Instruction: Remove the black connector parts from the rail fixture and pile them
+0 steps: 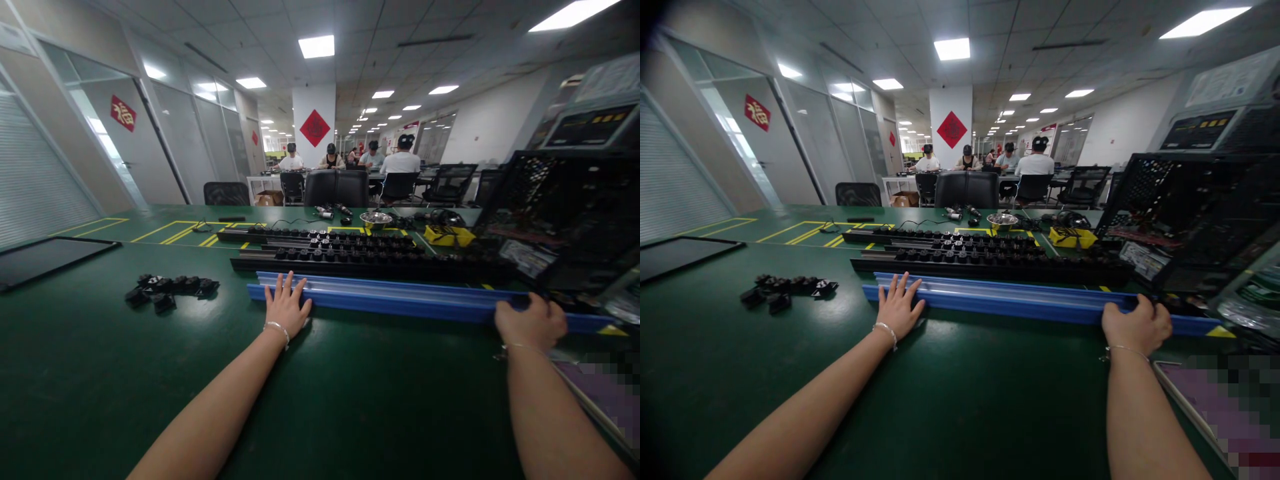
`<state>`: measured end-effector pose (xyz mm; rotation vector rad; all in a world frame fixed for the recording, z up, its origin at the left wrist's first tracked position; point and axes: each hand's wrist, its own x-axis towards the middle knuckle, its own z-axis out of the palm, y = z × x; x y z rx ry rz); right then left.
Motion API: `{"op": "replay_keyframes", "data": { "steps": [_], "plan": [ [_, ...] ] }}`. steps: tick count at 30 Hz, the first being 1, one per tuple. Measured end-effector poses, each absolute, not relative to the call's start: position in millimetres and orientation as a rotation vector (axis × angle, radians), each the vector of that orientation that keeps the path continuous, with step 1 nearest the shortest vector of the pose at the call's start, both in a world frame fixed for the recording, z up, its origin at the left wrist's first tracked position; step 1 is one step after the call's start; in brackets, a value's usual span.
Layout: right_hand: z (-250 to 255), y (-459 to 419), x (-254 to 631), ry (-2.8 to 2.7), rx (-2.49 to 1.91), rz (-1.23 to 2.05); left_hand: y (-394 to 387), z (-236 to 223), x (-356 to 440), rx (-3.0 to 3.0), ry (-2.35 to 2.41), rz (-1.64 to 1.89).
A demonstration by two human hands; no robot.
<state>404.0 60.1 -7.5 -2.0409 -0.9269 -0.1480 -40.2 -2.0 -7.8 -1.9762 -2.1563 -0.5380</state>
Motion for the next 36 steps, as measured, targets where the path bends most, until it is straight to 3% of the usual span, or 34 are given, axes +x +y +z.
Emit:
{"op": "replay_keyframes", "data": {
  "steps": [19,36],
  "plan": [
    [-19,75,422,-0.925,-1.999,-0.345,-2,-8,-41,-1.994,-2.137,-0.541],
    [-3,65,401,-0.896,-2.137,-0.195,-3,-8,-42,-1.998,-2.129,-0.545]
  ]
}}
